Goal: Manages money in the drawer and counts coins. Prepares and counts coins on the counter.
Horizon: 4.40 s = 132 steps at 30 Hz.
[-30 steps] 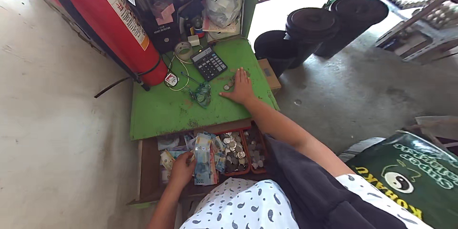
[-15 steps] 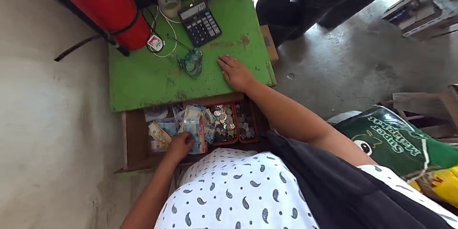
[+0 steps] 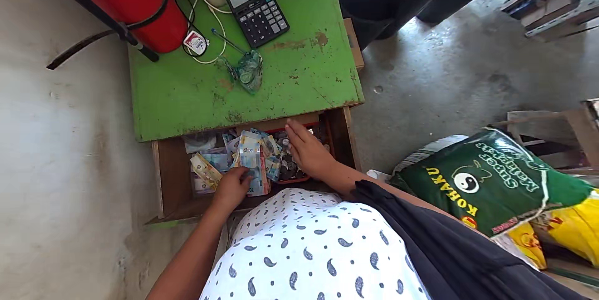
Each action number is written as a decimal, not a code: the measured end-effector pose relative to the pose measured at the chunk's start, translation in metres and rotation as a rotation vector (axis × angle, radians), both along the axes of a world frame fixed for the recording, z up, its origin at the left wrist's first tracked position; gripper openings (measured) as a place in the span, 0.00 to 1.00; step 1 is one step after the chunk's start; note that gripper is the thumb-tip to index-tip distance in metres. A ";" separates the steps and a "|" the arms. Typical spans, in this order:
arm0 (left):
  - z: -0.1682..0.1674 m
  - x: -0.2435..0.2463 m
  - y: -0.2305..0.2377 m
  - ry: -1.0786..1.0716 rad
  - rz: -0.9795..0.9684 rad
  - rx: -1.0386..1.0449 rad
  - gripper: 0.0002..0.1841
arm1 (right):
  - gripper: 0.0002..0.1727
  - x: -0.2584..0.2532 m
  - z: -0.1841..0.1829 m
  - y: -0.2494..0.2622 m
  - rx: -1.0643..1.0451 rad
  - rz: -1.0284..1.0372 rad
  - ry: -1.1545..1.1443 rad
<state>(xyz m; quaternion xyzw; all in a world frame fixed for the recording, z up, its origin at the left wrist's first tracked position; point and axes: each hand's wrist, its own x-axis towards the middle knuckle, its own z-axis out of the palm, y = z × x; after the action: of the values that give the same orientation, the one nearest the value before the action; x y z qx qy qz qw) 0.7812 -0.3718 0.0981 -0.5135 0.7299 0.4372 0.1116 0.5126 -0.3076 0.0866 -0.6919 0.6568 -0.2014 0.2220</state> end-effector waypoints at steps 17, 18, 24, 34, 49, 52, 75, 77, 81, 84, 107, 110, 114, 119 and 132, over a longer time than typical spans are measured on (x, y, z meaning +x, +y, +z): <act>-0.012 0.066 0.046 -0.044 -0.083 -1.073 0.29 | 0.39 -0.042 -0.002 0.129 -0.238 -0.542 0.317; -0.012 0.064 0.043 -0.045 -0.074 -1.090 0.29 | 0.40 -0.044 -0.003 0.126 -0.263 -0.545 0.322; -0.016 0.047 0.002 0.000 -0.032 -1.250 0.29 | 0.43 -0.073 -0.019 0.087 -0.505 -0.491 0.327; -0.022 0.001 -0.119 0.020 0.011 -1.341 0.33 | 0.40 -0.112 -0.033 -0.037 -0.698 -0.603 0.448; 0.039 -0.178 -0.150 0.169 0.509 -0.627 0.49 | 0.46 -0.125 -0.013 -0.050 -0.236 -0.330 0.233; 0.018 -0.199 -0.150 0.080 0.592 -0.789 0.38 | 0.49 -0.132 -0.009 -0.046 -0.196 -0.224 0.187; 0.068 -0.208 -0.138 0.563 0.195 -0.218 0.10 | 0.21 -0.075 0.049 -0.162 0.005 -0.587 -1.431; 0.066 -0.210 -0.138 0.515 0.157 -0.308 0.11 | 0.18 -0.069 0.046 -0.162 -0.072 -0.649 -1.391; 0.068 -0.216 -0.141 0.500 0.119 -0.363 0.08 | 0.31 -0.070 0.048 -0.161 -0.102 -0.665 -1.099; 0.061 -0.227 -0.139 0.555 0.169 -0.419 0.06 | 0.33 -0.080 0.050 -0.165 -0.145 -0.640 -0.837; 0.026 -0.243 -0.171 0.719 0.246 -0.109 0.07 | 0.19 -0.131 0.018 -0.178 -0.152 -0.443 -0.996; 0.025 -0.249 -0.173 0.693 0.397 0.003 0.08 | 0.35 -0.134 0.015 -0.171 -0.249 -0.434 -0.860; 0.024 -0.251 -0.173 0.681 0.465 0.043 0.07 | 0.15 -0.124 0.022 -0.167 -0.291 -0.287 -0.548; 0.019 -0.247 -0.171 0.673 0.400 -0.047 0.04 | 0.12 -0.141 0.036 -0.169 -0.061 -0.269 -0.483; 0.007 -0.250 -0.158 0.783 0.275 -0.401 0.05 | 0.07 -0.132 0.068 -0.170 0.076 -0.220 -0.042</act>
<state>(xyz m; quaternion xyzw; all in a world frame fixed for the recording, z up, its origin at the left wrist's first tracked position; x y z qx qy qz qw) 0.5312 -0.5297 0.1053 -0.4133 0.7124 0.4591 -0.3331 0.3807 -0.4779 0.1546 -0.6022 0.7313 -0.2140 0.2382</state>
